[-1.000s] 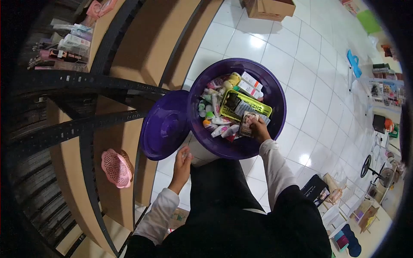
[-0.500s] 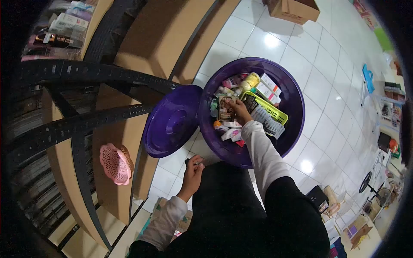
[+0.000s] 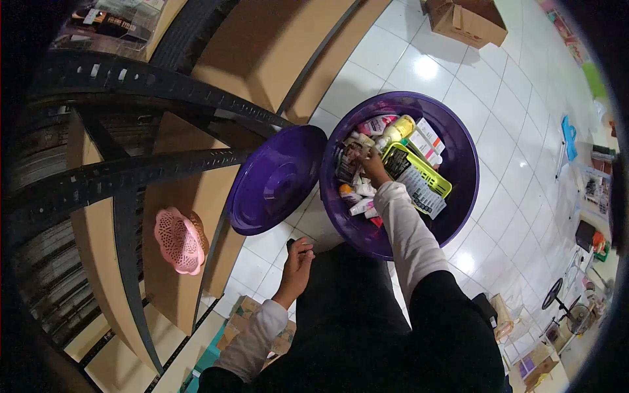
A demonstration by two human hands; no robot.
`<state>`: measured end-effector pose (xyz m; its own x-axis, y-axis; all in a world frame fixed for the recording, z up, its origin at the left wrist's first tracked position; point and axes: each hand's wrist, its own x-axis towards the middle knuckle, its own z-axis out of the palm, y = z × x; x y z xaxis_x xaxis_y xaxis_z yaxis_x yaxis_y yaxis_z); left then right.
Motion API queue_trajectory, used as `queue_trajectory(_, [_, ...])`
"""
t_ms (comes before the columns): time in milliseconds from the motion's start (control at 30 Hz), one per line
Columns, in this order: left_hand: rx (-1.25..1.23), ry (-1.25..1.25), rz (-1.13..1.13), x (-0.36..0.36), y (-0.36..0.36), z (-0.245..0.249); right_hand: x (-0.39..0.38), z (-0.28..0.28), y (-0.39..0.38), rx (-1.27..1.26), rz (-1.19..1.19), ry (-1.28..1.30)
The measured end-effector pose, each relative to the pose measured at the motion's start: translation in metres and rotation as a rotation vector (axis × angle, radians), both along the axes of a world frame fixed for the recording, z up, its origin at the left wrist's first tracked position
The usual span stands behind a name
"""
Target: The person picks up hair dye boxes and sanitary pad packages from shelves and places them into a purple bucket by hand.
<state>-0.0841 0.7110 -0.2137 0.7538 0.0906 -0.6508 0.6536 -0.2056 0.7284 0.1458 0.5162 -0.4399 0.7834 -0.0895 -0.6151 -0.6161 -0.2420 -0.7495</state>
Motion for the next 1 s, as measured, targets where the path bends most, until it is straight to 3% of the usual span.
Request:
queue_trajectory(67, [-0.007, 0.009, 0.005, -0.002, 0.001, 0.001, -0.004, -0.024, 0.008, -0.526, 0.325, -0.213])
queue_trajectory(133, [0.007, 0.016, 0.000, -0.002, 0.002, 0.005, -0.007, -0.039, 0.011, -0.287, 0.350, -0.173])
queue_trajectory(200, [0.012, 0.021, 0.000, -0.005, 0.004, 0.009, -0.011, -0.026, 0.019, -0.218, 0.252, -0.050])
queue_trajectory(333, [0.014, -0.017, -0.005, -0.013, 0.009, 0.013, -0.025, -0.013, 0.023, -0.420, 0.021, -0.276])
queue_trajectory(467, [0.052, -0.051, -0.029, -0.021, 0.020, 0.021, -0.036, 0.004, 0.021, -0.443, 0.126, -0.361])
queue_trajectory(533, [0.053, -0.066, -0.029, -0.024, 0.024, 0.036, -0.044, 0.023, 0.021, -0.414, 0.097, -0.260])
queue_trajectory(600, [0.071, -0.113, -0.034, -0.019, 0.032, 0.063, -0.052, 0.044, 0.014, -0.342, 0.152, -0.152])
queue_trajectory(667, [0.113, -0.187, -0.037, -0.011, 0.044, 0.103, -0.069, 0.039, 0.000, -0.172, 0.226, -0.219])
queue_trajectory(700, [0.134, -0.227, -0.022, -0.004, 0.050, 0.133, -0.080, 0.053, -0.001, -0.207, 0.209, -0.230])
queue_trajectory(800, [0.260, -0.447, -0.060, 0.002, 0.081, 0.211, -0.091, 0.175, -0.004, 0.069, 0.215, 0.176])
queue_trajectory(833, [0.254, -0.543, -0.033, 0.003, 0.094, 0.240, -0.102, 0.183, -0.010, 0.340, 0.131, 0.164])
queue_trajectory(900, [0.456, -0.690, -0.087, 0.000, 0.118, 0.316, -0.100, 0.261, 0.000, 0.540, 0.120, 0.173])
queue_trajectory(967, [0.633, -0.804, -0.093, -0.011, 0.140, 0.387, -0.092, 0.357, 0.023, 0.482, 0.244, 0.150])
queue_trajectory(1000, [0.690, -0.898, -0.058, -0.020, 0.155, 0.419, -0.089, 0.380, 0.033, 0.446, 0.175, 0.096])
